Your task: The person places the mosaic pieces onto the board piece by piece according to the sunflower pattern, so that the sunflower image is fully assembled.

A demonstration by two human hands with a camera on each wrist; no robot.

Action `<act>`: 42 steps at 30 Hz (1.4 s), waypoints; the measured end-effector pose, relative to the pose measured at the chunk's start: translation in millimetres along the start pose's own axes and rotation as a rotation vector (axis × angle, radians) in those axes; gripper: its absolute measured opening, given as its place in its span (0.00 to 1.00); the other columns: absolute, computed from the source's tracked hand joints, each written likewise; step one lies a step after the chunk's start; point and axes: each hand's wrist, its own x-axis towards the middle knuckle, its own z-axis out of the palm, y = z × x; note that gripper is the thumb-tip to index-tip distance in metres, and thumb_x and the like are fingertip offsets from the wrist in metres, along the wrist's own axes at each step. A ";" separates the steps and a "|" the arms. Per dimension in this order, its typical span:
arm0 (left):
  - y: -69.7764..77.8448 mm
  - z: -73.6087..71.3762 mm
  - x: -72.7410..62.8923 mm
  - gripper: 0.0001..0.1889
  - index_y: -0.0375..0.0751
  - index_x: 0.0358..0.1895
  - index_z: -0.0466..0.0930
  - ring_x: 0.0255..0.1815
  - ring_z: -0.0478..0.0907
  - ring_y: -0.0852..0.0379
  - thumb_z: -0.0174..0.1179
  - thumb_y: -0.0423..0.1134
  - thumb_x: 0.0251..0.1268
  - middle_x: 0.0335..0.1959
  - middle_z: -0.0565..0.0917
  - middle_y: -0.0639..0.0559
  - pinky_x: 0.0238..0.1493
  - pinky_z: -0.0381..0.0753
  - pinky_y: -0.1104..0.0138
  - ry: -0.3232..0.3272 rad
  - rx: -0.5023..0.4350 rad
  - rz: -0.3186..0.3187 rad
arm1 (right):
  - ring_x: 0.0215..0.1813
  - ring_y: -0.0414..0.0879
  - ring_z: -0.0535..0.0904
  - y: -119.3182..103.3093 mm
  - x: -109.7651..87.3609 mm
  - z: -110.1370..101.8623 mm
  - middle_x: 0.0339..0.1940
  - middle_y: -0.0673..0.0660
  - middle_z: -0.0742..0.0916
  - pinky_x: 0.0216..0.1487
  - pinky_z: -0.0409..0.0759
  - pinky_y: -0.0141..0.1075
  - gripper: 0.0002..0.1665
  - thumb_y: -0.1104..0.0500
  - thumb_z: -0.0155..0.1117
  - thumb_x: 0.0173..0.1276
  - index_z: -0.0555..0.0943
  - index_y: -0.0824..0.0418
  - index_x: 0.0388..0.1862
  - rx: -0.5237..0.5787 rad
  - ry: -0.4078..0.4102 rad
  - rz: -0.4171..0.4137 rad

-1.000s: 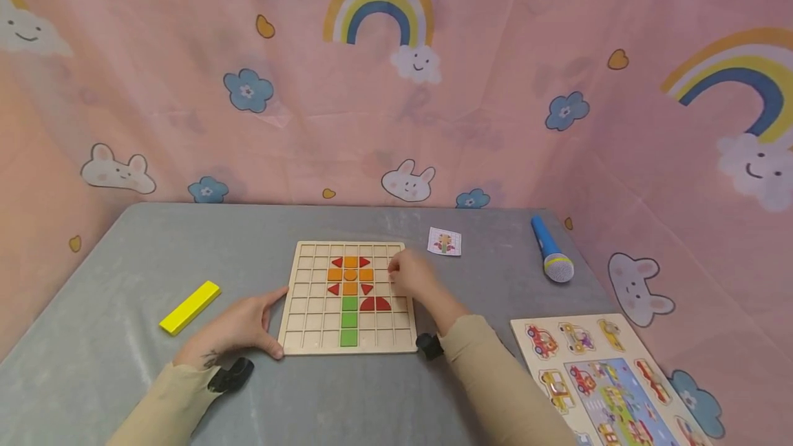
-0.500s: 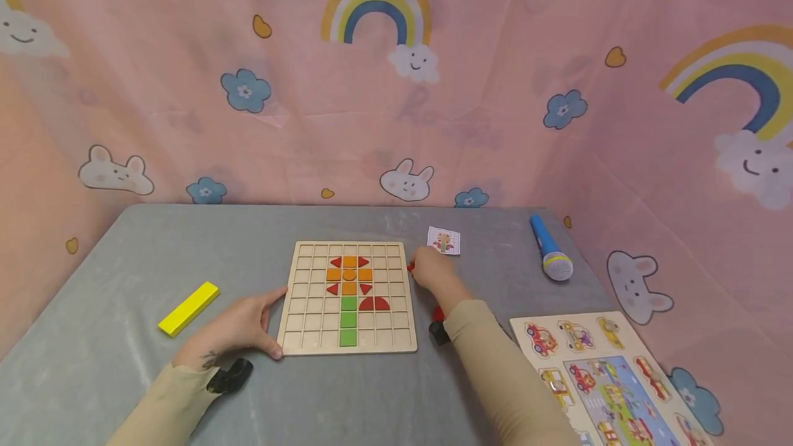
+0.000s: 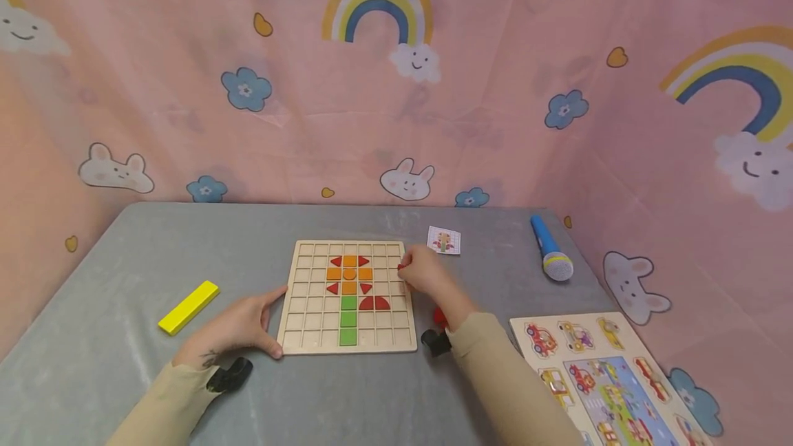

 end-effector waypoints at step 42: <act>2.8 -0.8 1.7 0.63 0.40 0.70 0.58 0.14 0.64 0.58 0.82 0.42 0.15 0.15 0.72 0.50 0.17 0.61 0.67 0.009 0.019 -0.009 | 0.20 0.43 0.70 -34.4 -42.9 45.8 0.19 0.55 0.76 0.21 0.69 0.30 0.12 0.70 0.58 0.56 0.82 0.63 0.40 0.258 -0.157 0.057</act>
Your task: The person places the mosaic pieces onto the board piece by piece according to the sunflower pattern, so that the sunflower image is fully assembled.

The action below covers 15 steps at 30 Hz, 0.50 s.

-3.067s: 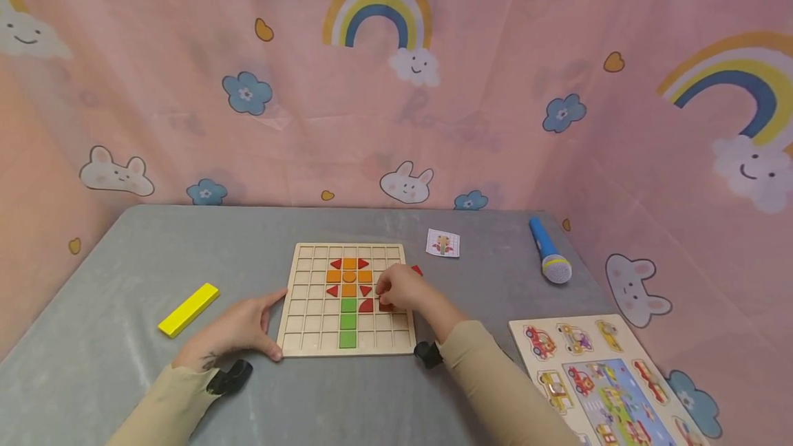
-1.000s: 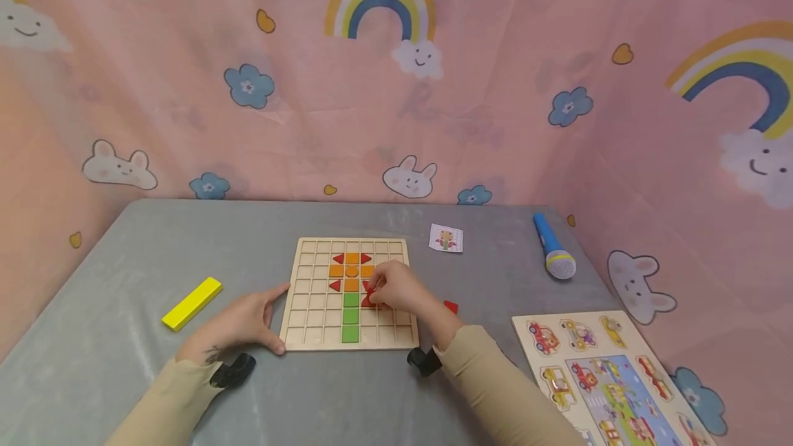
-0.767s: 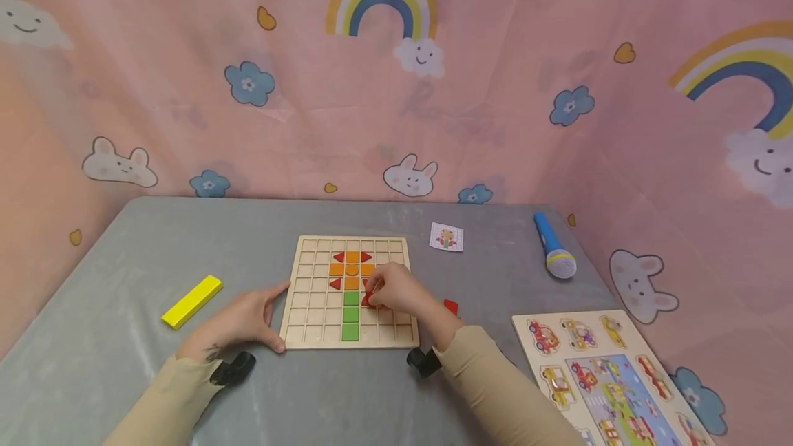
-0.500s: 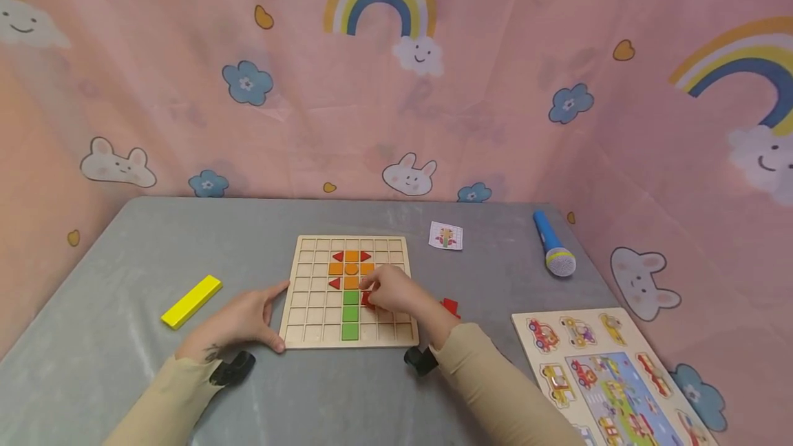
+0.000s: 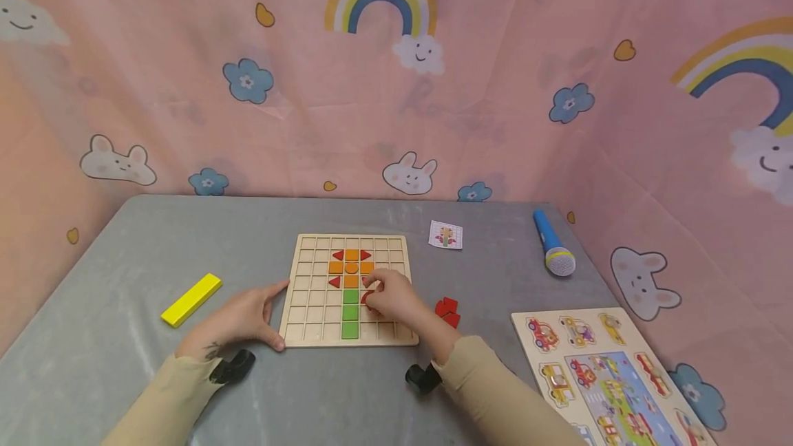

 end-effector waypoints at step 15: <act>0.7 -1.5 -0.5 0.64 0.41 0.70 0.58 0.15 0.64 0.57 0.82 0.43 0.15 0.15 0.72 0.50 0.18 0.60 0.68 -0.005 0.015 -0.015 | 0.25 0.43 0.71 5.3 -3.2 4.0 0.19 0.52 0.79 0.24 0.67 0.31 0.08 0.68 0.66 0.53 0.77 0.64 0.19 -0.074 0.102 -0.039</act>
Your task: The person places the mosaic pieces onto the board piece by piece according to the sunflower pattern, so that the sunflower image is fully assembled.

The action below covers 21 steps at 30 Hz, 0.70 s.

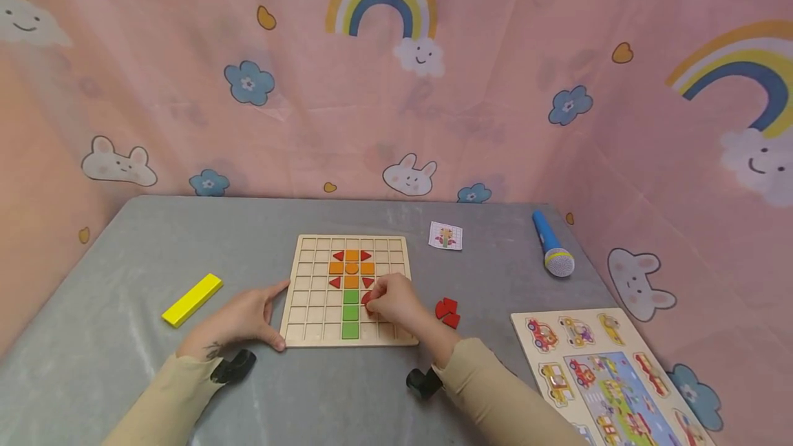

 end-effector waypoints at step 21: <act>1.6 -1.2 -1.1 0.63 0.41 0.70 0.57 0.15 0.64 0.58 0.82 0.43 0.16 0.15 0.72 0.50 0.18 0.61 0.68 -0.006 -0.003 0.001 | 0.27 0.43 0.71 -2.8 -3.5 9.3 0.25 0.54 0.81 0.25 0.66 0.30 0.04 0.66 0.62 0.57 0.82 0.67 0.29 -0.094 -0.009 0.026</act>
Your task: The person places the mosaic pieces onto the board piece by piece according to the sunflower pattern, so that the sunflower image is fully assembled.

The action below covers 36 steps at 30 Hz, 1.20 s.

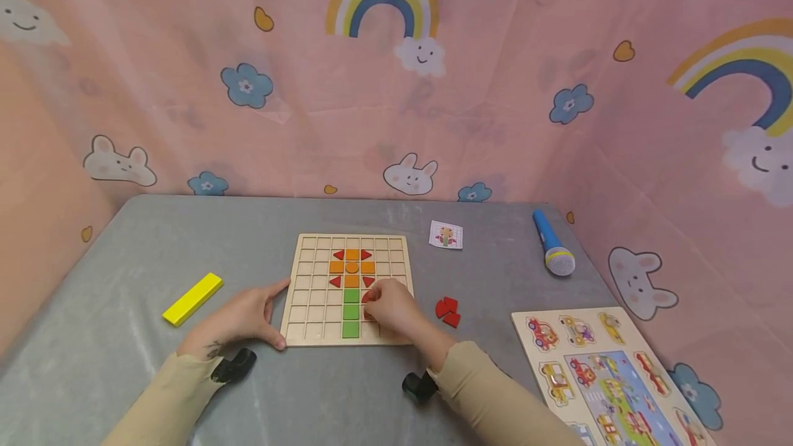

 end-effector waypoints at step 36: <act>-1.8 2.3 -0.2 0.63 0.41 0.70 0.57 0.14 0.65 0.57 0.82 0.42 0.16 0.15 0.72 0.50 0.17 0.62 0.67 0.009 -0.015 0.003 | 0.22 0.43 0.68 6.6 6.2 -8.3 0.16 0.50 0.76 0.22 0.65 0.32 0.12 0.66 0.69 0.52 0.75 0.61 0.15 -0.122 0.000 -0.083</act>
